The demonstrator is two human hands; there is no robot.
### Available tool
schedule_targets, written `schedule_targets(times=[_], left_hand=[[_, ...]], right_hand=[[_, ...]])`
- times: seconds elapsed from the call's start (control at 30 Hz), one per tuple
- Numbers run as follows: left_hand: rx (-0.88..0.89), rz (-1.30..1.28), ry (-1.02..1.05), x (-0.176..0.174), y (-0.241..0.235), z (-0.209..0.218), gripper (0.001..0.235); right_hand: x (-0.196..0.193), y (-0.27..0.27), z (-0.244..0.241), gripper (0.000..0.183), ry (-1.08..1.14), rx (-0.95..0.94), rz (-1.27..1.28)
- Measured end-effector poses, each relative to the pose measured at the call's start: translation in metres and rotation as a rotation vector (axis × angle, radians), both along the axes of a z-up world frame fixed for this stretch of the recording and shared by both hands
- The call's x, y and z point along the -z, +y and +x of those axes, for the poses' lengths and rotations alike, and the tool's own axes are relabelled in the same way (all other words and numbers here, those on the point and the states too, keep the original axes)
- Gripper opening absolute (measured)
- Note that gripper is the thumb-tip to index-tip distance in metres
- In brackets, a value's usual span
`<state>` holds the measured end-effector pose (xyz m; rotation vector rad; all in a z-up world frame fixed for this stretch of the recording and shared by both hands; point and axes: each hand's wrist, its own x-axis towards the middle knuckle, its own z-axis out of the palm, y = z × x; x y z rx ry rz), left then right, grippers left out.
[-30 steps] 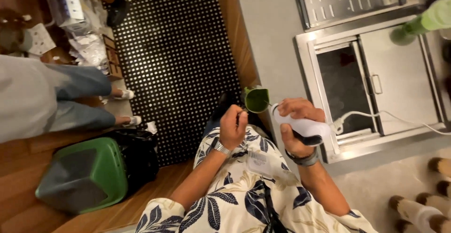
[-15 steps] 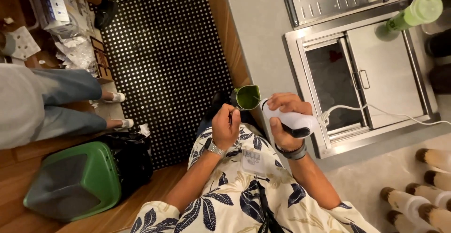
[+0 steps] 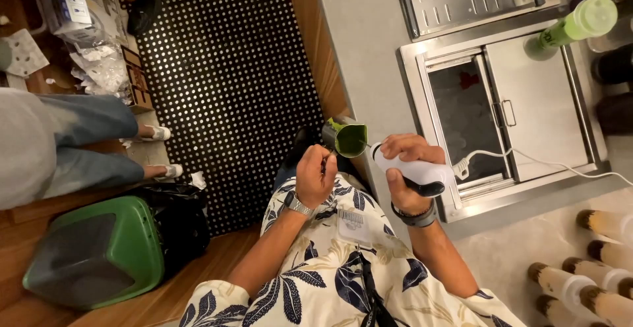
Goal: The person froths a green liquid in a metal pitcher using a handheld frother, pours it into a plastic cup, and places a lid on the cup. They then clean a metal tray and wipe the espresso machine area with a cloth. Finally, they rinse a glass under running water and dry it with a blue cloth.
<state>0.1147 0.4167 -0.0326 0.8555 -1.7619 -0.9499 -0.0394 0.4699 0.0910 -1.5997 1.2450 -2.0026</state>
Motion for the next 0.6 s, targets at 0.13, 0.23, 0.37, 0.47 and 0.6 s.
schedule_targets(times=[0.13, 0.23, 0.37, 0.47, 0.6], left_hand=[[-0.009, -0.020, -0.001, 0.0015, 0.0007, 0.0001, 0.027], [-0.021, -0.015, 0.002, 0.0017, 0.0003, 0.0006, 0.026], [-0.036, -0.027, -0.008, 0.0044, -0.0002, 0.0015, 0.026], [-0.035, -0.020, -0.012, 0.0060, -0.0003, 0.0031, 0.026], [-0.045, -0.010, -0.014, 0.0088, 0.0000, 0.0038, 0.026]], right_hand=[[-0.0002, -0.0020, -0.0002, 0.026, 0.010, -0.004, -0.012], [-0.0006, -0.0027, 0.0012, 0.026, 0.018, -0.021, 0.005], [0.0019, -0.0040, 0.0019, 0.026, 0.003, -0.022, -0.008], [0.0021, -0.0049, 0.0021, 0.026, -0.005, -0.021, -0.012], [0.0002, -0.0046, 0.0053, 0.027, -0.015, -0.027, 0.006]])
